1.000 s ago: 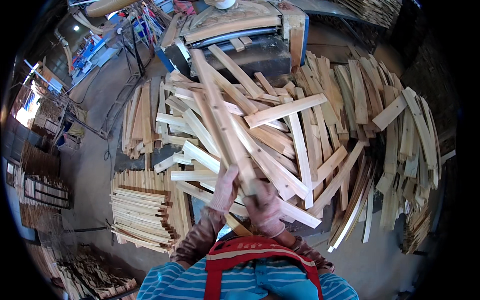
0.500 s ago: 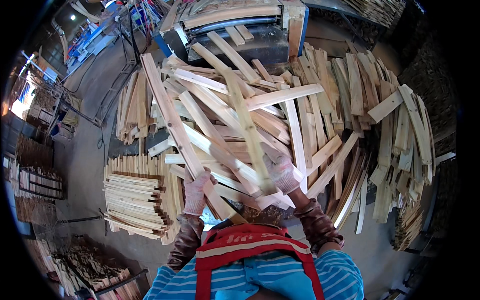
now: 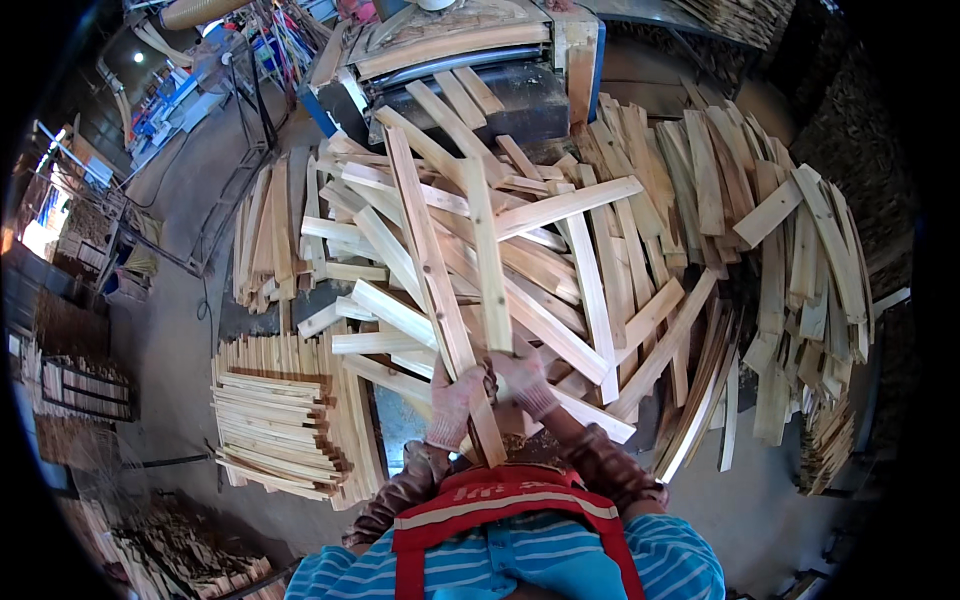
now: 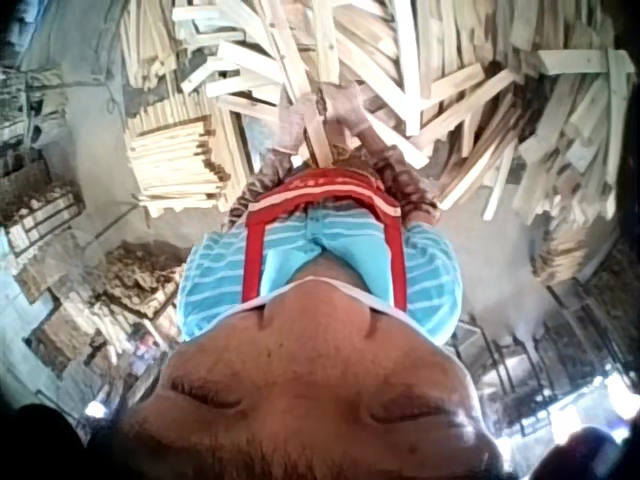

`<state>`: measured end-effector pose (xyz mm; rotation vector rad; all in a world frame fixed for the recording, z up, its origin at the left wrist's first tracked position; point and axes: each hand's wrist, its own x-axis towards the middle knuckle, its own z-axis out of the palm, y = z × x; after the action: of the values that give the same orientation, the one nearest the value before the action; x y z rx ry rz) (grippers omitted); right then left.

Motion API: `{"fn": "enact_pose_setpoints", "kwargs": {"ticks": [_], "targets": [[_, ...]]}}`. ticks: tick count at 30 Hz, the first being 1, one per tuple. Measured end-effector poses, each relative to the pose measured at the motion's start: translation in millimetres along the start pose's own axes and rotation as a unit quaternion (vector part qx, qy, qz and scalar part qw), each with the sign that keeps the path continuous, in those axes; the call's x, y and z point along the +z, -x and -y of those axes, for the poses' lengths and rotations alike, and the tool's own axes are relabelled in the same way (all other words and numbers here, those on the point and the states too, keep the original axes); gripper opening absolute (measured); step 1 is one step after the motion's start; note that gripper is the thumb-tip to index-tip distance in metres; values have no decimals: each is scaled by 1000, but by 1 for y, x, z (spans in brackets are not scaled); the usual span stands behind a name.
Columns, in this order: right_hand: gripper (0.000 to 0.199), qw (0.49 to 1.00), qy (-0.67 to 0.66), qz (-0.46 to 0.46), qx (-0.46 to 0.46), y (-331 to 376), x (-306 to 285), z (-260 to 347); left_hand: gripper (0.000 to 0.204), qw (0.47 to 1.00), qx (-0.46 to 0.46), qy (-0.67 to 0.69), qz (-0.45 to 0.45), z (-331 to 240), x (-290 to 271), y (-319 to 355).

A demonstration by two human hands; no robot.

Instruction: The person sorts and stacks thin wooden planks in a workshop. They repeatedly pick up planks from a large pile, align them, and place them into a neat stack on a table, occasionally moving the stack to make room for more pieces.

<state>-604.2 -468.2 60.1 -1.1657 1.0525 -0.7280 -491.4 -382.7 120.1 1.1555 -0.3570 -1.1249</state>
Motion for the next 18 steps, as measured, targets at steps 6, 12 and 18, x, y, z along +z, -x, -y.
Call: {"fn": "enact_pose_setpoints", "kwargs": {"ticks": [6,12,18], "targets": [[69,963,203,-174,2,18,-105,52,30,994,74,-72,-33,-40,-41,-16],[71,853,479,-170,-118,-69,-106,122,43,993,73,-64,-66,-56,-55,-39],[71,837,452,-207,-231,-229,-37,142,45,994,72,-34,-71,-49,-40,-50]]}}
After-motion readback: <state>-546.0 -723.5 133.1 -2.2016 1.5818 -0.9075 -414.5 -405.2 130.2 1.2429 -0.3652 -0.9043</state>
